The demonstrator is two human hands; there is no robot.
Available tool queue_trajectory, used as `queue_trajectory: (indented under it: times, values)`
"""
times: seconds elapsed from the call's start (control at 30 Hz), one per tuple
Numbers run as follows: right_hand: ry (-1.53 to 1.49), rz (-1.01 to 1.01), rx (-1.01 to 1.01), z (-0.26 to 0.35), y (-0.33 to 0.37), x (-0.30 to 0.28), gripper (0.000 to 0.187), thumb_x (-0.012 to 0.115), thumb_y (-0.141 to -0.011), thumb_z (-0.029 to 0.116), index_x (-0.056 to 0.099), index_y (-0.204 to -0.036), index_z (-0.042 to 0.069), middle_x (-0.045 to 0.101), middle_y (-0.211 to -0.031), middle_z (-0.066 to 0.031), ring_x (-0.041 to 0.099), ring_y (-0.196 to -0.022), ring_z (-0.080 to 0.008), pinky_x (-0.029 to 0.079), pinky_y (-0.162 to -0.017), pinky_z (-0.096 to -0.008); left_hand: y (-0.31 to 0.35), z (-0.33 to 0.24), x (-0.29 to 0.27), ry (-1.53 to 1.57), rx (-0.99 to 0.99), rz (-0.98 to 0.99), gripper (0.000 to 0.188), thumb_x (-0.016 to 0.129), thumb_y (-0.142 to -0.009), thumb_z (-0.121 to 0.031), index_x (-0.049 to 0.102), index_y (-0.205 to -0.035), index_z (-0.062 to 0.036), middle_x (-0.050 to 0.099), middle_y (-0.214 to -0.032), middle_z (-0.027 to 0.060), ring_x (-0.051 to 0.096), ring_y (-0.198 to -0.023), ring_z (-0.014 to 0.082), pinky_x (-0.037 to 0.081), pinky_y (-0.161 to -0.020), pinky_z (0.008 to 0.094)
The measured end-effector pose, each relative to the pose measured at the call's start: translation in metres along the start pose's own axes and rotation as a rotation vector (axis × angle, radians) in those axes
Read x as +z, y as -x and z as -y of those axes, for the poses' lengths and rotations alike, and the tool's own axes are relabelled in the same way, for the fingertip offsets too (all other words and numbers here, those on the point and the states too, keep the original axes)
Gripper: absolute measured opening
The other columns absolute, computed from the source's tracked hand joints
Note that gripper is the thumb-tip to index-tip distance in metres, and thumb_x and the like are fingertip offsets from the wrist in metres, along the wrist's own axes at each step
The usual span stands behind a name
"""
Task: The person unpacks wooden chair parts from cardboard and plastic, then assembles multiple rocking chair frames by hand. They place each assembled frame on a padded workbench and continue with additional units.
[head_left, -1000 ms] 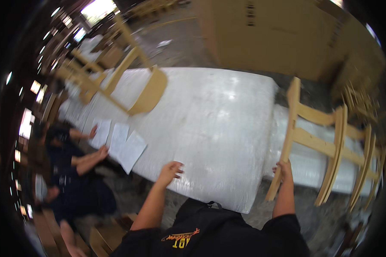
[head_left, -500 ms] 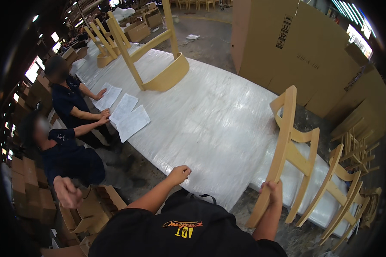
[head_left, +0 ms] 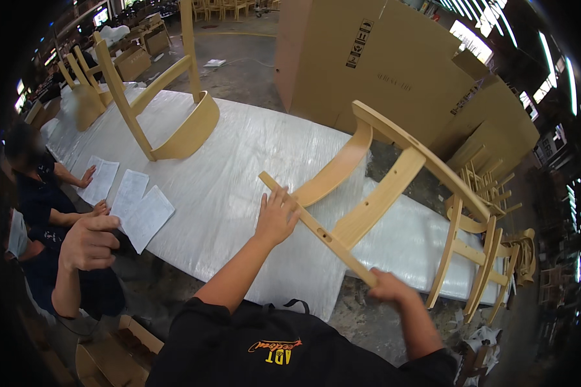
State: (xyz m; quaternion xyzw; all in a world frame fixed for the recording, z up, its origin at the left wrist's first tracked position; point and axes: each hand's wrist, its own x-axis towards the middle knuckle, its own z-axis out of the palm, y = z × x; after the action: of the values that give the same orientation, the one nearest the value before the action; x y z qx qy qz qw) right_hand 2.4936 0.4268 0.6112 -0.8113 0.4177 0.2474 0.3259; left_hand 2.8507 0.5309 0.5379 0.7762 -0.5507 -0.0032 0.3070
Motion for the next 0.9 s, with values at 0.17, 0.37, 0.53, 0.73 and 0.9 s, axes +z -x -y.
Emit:
queue_trajectory:
  times: [0.17, 0.37, 0.53, 0.73, 0.9]
  values:
    - [0.22, 0.02, 0.235, 0.128, 0.024, -0.149, 0.039, 0.073, -0.079, 0.021, 0.07, -0.115, 0.006, 0.073, -0.09, -0.0135, 0.071, -0.074, -0.0244, 0.059, -0.07, -0.0397, -0.008, 0.047, -0.002, 0.134, -0.206, 0.201, 0.072, 0.066, -0.095, -0.041, 0.038, -0.153, -0.0087, 0.032, -0.164, 0.0159, 0.024, -0.153, 0.0376, 0.016, -0.122, 0.065]
    - [0.959, -0.126, 0.085, 0.309, -0.031, -0.228, 0.04, 0.086, -0.067, 0.021, 0.08, -0.105, 0.009, 0.076, -0.106, -0.0161, 0.073, -0.101, -0.033, 0.058, -0.087, -0.0454, -0.059, 0.049, -0.017, 0.259, 0.0, -0.037, 0.096, 0.079, -0.084, -0.046, 0.03, -0.159, -0.0115, 0.024, -0.166, 0.0195, 0.022, -0.154, 0.0381, 0.018, -0.12, 0.0663]
    - [1.284, -0.333, -0.215, 0.487, -0.087, -0.222, 0.024, 0.083, -0.065, 0.016, 0.082, -0.089, 0.009, 0.077, -0.088, -0.0115, 0.074, -0.086, -0.0309, 0.058, -0.076, -0.0412, -0.102, 0.11, -0.05, 0.379, -0.101, -0.491, 0.077, 0.084, -0.08, -0.026, 0.042, -0.14, -0.0058, 0.055, -0.136, 0.0191, 0.054, -0.126, 0.0383, 0.042, -0.105, 0.055]
    - [0.792, -0.721, -1.111, 0.482, -0.135, -0.165, 0.011, 0.068, -0.077, 0.01, 0.069, -0.087, 0.005, 0.071, -0.088, -0.0111, 0.069, -0.095, -0.0302, 0.055, -0.08, -0.0403, -0.093, 0.056, -0.275, -0.559, 0.654, 0.332, 0.015, 0.072, -0.084, -0.018, 0.071, -0.094, -0.0076, 0.068, -0.106, 0.0049, 0.058, -0.113, 0.0278, 0.05, -0.093, 0.0424]
    - [0.101, -0.853, -1.044, 0.359, -0.212, -0.087, 0.011, 0.065, -0.085, 0.011, 0.07, -0.092, 0.004, 0.07, -0.086, -0.0127, 0.069, -0.089, -0.0317, 0.055, -0.077, -0.0419, -0.117, 0.057, -0.244, -0.124, 0.842, 0.27, 0.012, 0.064, -0.091, -0.024, 0.07, -0.09, -0.0134, 0.066, -0.098, -0.0002, 0.057, -0.103, 0.0201, 0.05, -0.085, 0.0375]
